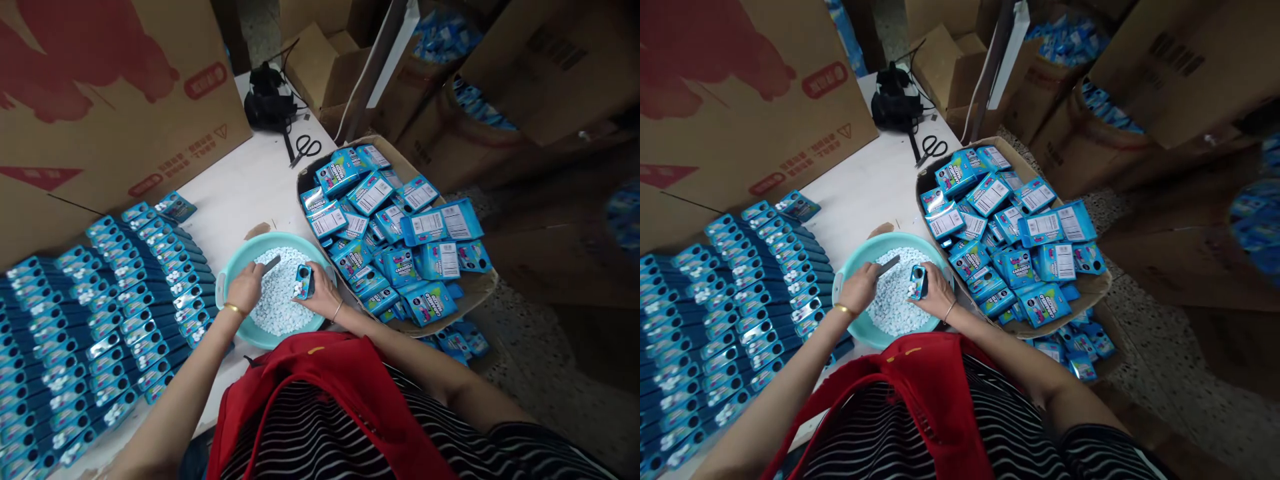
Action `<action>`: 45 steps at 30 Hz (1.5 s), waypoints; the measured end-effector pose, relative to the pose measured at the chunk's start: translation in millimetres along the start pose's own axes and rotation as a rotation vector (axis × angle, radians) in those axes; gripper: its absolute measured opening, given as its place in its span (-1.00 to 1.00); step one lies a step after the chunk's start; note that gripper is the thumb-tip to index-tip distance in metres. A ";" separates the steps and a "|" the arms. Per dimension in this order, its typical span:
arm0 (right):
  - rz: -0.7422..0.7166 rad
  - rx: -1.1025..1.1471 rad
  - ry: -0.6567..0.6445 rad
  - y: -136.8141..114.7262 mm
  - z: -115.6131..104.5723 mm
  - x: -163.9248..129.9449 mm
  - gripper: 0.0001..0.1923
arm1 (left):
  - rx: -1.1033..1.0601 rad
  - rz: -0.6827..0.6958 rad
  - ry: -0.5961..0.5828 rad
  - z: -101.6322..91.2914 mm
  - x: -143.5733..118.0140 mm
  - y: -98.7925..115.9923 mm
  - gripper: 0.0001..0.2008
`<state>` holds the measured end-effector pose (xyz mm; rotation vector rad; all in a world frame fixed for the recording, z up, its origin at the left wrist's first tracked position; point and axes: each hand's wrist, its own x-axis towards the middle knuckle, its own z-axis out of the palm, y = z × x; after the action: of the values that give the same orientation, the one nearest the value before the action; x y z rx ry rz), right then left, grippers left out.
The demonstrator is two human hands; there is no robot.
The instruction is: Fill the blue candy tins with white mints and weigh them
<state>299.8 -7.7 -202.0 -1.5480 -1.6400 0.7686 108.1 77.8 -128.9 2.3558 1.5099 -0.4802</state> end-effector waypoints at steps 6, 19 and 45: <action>0.090 0.028 0.034 -6.6 -16.8 -1.1 -0.08 | -0.176 0.146 -0.140 84.8 10.9 -4.2 -0.61; 0.045 0.066 -0.079 -6.5 -34.4 -15.9 -0.03 | -0.656 0.239 -0.201 82.3 -23.4 -3.0 -0.67; -0.038 -0.040 -0.014 1.3 -6.8 -7.6 -0.08 | -0.063 0.056 0.005 -17.4 -21.1 6.7 -0.69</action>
<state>306.2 -15.5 -200.3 -1.5376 -1.6999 0.7318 108.0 65.3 -103.7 2.3454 1.4359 -0.4075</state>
